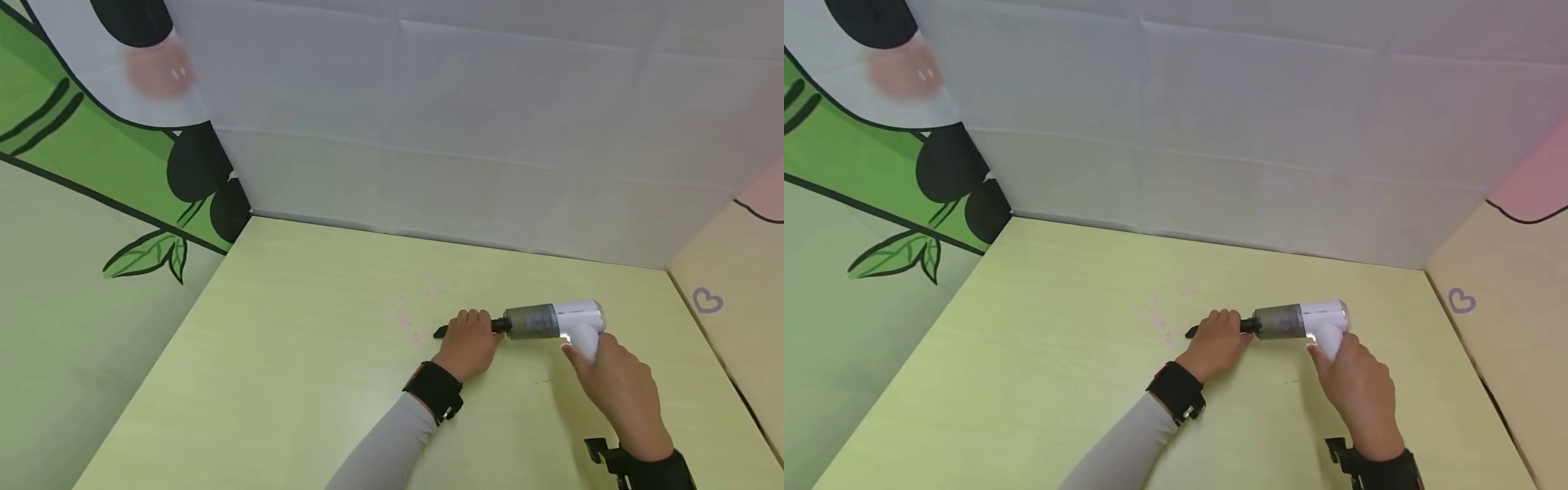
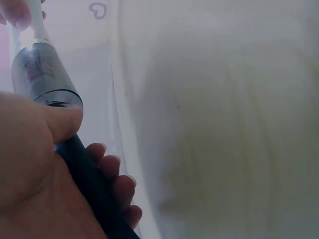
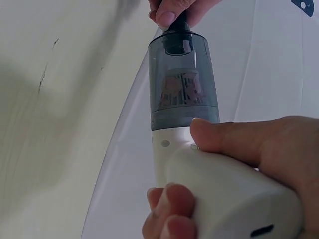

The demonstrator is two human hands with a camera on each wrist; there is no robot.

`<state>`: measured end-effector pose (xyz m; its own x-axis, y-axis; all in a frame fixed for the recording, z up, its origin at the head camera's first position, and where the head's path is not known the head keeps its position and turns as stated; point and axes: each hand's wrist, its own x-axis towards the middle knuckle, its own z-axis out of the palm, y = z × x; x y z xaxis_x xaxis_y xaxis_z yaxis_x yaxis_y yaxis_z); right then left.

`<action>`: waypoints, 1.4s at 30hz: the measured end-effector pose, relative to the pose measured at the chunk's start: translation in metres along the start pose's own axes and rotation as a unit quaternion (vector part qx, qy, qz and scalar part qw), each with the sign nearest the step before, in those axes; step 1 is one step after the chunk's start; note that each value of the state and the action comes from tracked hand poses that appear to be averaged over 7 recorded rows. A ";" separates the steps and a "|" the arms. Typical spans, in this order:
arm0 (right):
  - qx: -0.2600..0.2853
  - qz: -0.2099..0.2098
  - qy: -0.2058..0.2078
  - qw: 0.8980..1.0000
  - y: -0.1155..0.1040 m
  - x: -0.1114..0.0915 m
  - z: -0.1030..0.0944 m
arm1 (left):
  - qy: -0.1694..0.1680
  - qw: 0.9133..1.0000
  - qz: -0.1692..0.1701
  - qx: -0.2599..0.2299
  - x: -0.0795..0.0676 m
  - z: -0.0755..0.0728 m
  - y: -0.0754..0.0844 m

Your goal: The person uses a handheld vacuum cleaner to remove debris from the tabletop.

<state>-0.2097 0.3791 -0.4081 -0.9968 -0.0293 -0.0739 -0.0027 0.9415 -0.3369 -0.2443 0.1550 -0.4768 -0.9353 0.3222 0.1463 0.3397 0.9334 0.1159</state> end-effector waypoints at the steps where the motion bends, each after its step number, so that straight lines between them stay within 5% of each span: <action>1: -0.001 -0.003 -0.002 1.000 0.000 0.001 -0.001 | -0.004 1.000 -0.005 -0.003 0.000 -0.002 0.000; 11: -0.018 -0.025 0.004 1.000 -0.002 0.002 -0.016 | -0.023 0.999 -0.030 -0.029 -0.007 -0.014 0.007; 28: -0.011 -0.041 0.031 0.999 -0.018 0.004 -0.013 | 0.069 0.997 -0.026 0.001 -0.011 -0.018 -0.002; 42: -0.021 -0.044 0.022 0.999 -0.025 0.006 -0.015 | 0.027 0.998 -0.044 -0.045 -0.014 -0.024 -0.007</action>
<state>-0.2164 0.3600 -0.3861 -0.9952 -0.0983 -0.0035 -0.0927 0.9493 -0.3004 -0.2313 0.1402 -0.4565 -0.9559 0.2291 0.1836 0.2669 0.9387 0.2181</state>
